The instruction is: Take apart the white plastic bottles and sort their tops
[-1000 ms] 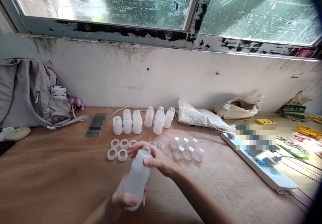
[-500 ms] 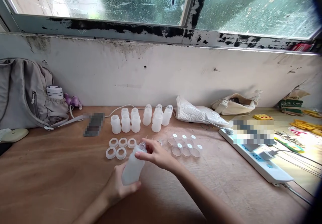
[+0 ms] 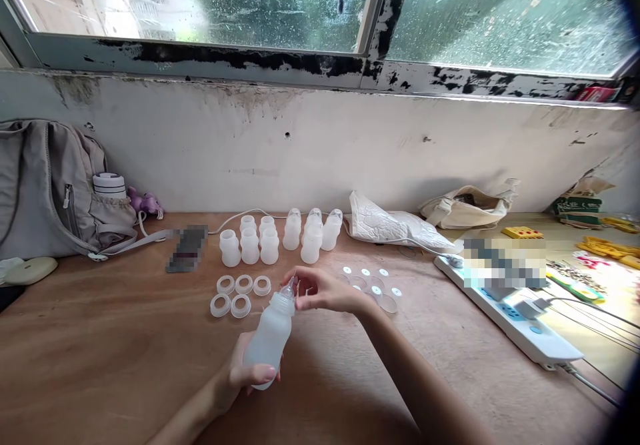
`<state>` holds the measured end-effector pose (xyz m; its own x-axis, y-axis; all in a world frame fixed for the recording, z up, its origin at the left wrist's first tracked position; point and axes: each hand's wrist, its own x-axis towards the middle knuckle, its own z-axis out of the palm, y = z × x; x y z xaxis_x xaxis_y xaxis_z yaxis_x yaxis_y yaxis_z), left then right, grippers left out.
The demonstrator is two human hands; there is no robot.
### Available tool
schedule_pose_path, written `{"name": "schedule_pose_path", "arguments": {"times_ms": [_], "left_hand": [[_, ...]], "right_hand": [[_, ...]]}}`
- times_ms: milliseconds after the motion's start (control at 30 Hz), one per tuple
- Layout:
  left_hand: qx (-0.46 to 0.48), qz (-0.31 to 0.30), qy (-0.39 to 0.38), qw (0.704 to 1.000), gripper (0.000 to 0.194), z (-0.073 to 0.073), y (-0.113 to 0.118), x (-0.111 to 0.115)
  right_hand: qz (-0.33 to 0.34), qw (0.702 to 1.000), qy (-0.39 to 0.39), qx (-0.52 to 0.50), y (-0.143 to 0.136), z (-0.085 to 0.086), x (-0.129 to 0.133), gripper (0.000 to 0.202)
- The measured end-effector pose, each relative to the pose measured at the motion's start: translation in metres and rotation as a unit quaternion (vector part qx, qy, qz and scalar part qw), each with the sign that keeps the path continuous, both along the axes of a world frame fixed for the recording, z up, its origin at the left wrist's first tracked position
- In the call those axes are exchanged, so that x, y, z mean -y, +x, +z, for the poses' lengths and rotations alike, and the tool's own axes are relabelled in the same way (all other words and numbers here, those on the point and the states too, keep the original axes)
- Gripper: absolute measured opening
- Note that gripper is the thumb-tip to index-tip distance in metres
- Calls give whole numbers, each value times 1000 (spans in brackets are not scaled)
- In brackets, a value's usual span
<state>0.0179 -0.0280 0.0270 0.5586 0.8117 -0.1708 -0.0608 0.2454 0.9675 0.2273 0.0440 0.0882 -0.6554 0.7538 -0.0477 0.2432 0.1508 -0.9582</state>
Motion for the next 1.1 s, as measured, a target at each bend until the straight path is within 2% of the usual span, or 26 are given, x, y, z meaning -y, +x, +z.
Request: {"name": "schedule_pose_path", "arguments": {"times_ms": [100,200,367,600,733,900,1100], "left_hand": [[-31,10,27,999,36,-3,1,-2],[-52,7,49,997,34,-2,1,-2],[-52,-2,55,997,27,3,4,0],[-44,-33,5,998,30,4,3,-2],[25,-64,-68,995,34,2,-3,-3],[129,-112,-149,974,35,-1,-8,-4],[144,-126,-146,971,47,-5,-10,-6]], "right_hand": [[-86,994,2,-64,1,2,1,36],[-153,988,15,-29,0,3,2,35],[-93,995,-9,39,-4,0,4,36],[-68,997,-19,-17,-3,-4,3,31],[-52,996,-36,-64,-2,-3,3,29],[-21,994,-50,-98,0,2,4,27],[-9,993,-61,-102,5,3,2,24]]}}
